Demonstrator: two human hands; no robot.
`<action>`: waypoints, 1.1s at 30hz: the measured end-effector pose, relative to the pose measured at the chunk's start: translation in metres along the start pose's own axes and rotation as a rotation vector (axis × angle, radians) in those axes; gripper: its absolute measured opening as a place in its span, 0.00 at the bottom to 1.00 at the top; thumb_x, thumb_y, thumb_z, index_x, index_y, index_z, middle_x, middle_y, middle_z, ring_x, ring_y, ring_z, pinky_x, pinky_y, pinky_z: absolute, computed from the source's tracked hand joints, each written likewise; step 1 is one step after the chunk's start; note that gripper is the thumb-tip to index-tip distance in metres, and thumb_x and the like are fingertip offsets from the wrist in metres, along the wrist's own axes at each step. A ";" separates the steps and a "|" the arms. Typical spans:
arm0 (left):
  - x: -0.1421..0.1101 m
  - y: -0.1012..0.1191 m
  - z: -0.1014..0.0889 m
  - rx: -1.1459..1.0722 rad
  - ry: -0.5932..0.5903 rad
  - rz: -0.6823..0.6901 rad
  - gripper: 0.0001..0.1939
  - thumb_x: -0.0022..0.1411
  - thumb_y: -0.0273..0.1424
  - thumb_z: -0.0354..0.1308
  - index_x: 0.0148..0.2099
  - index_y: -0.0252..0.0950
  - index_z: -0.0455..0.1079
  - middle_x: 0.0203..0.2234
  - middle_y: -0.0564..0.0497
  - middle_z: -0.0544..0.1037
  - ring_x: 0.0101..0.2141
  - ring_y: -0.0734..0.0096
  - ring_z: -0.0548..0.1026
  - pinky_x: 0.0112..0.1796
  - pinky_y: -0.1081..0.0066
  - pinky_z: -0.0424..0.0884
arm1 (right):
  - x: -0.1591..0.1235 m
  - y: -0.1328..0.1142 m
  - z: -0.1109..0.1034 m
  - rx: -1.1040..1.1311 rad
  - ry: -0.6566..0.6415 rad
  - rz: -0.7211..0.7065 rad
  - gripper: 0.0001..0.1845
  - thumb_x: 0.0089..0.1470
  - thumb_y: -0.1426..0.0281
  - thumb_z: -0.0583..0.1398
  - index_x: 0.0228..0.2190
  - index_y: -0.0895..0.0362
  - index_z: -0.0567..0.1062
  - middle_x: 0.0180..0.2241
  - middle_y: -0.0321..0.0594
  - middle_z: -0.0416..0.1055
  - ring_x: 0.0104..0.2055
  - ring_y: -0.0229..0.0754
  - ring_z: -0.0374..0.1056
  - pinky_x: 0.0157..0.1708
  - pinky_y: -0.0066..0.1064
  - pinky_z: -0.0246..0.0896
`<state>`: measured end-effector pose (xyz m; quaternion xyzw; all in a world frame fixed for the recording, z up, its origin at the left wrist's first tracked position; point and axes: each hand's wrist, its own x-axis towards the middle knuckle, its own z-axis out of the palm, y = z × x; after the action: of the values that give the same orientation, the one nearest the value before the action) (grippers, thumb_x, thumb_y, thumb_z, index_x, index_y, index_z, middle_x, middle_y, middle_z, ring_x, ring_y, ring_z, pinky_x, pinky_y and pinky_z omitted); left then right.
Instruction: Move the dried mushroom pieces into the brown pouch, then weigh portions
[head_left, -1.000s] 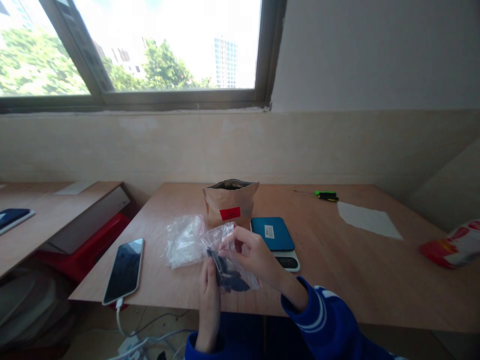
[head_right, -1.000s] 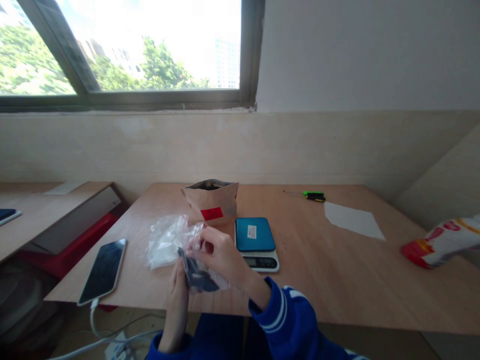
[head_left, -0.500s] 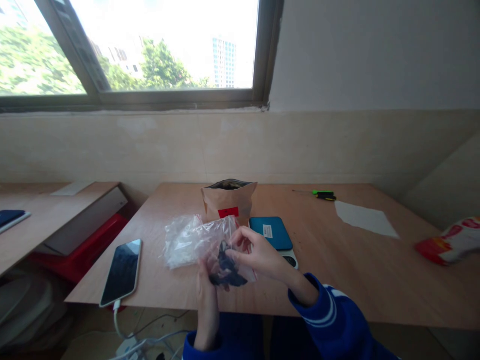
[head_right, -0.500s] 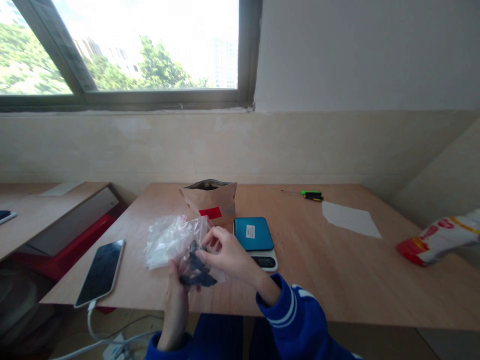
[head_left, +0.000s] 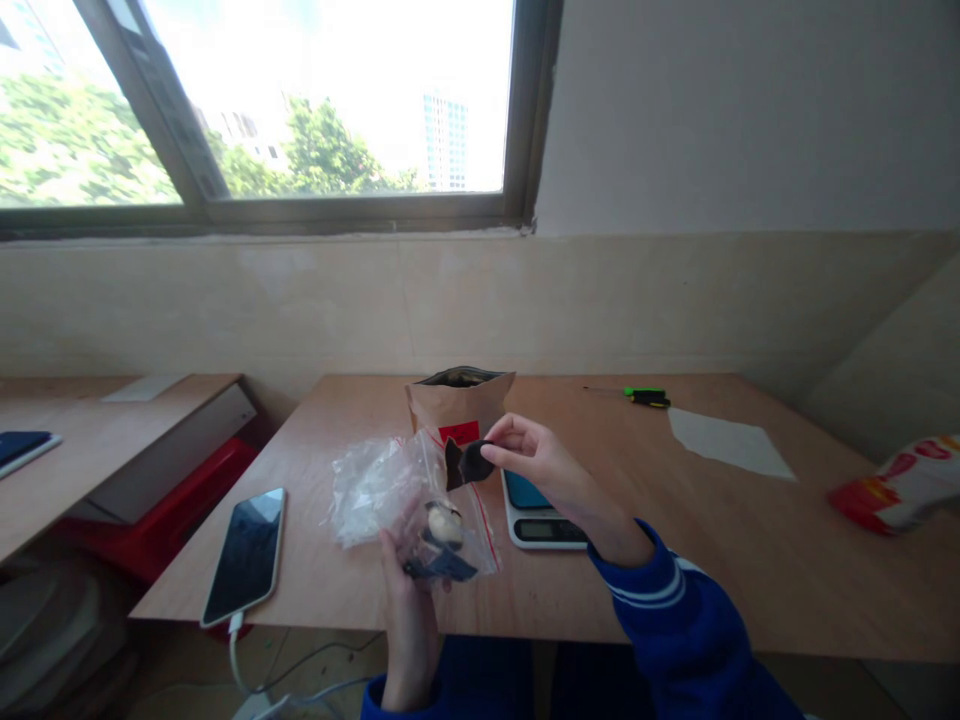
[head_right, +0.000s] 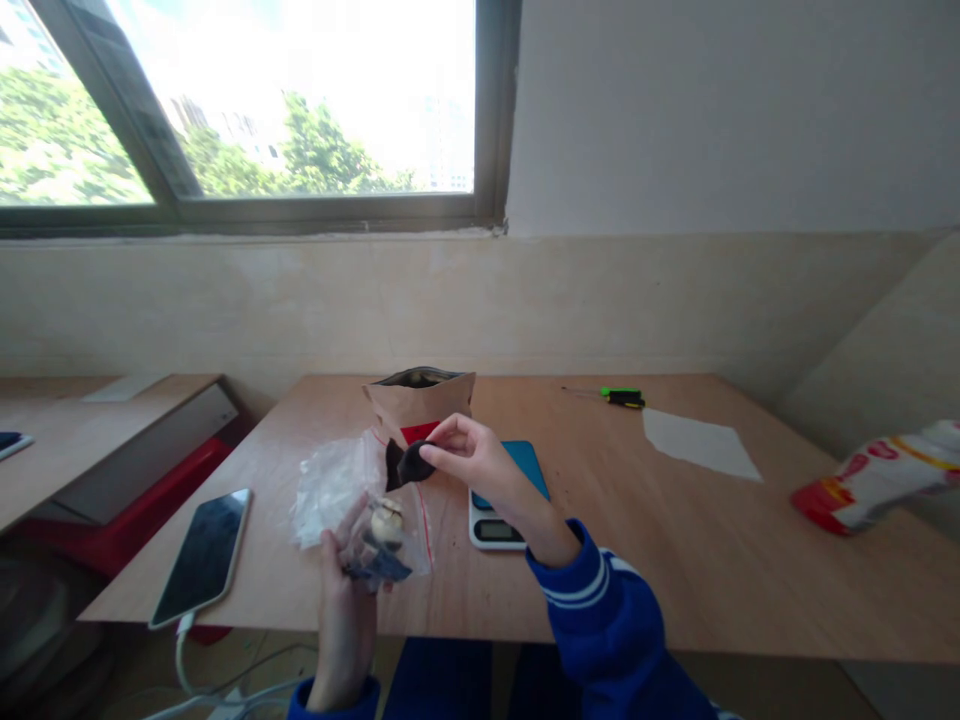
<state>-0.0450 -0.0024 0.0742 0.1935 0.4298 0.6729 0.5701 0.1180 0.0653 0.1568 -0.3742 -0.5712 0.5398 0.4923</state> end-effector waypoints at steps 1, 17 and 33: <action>0.000 0.001 -0.002 -0.011 0.009 0.008 0.35 0.57 0.56 0.53 0.57 0.37 0.69 0.34 0.48 0.80 0.22 0.76 0.70 0.18 0.78 0.60 | 0.003 -0.003 -0.003 0.008 0.021 0.000 0.16 0.45 0.60 0.69 0.30 0.56 0.70 0.30 0.34 0.74 0.34 0.36 0.72 0.38 0.30 0.67; 0.005 0.008 -0.016 -0.035 0.059 0.059 0.36 0.57 0.55 0.54 0.59 0.37 0.67 0.30 0.49 0.79 0.21 0.74 0.71 0.18 0.78 0.58 | 0.113 -0.030 -0.038 -0.482 0.098 -0.357 0.10 0.47 0.66 0.64 0.30 0.57 0.69 0.29 0.38 0.74 0.32 0.40 0.72 0.35 0.32 0.67; 0.007 0.006 -0.016 -0.074 0.028 0.031 0.36 0.54 0.55 0.57 0.57 0.37 0.69 0.31 0.50 0.79 0.22 0.75 0.69 0.19 0.77 0.61 | 0.104 -0.020 -0.040 -0.840 0.079 -0.470 0.07 0.55 0.68 0.60 0.37 0.57 0.74 0.39 0.41 0.74 0.44 0.42 0.69 0.44 0.35 0.62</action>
<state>-0.0624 -0.0017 0.0684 0.1693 0.4094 0.6998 0.5604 0.1347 0.1724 0.1904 -0.4217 -0.7897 0.1222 0.4286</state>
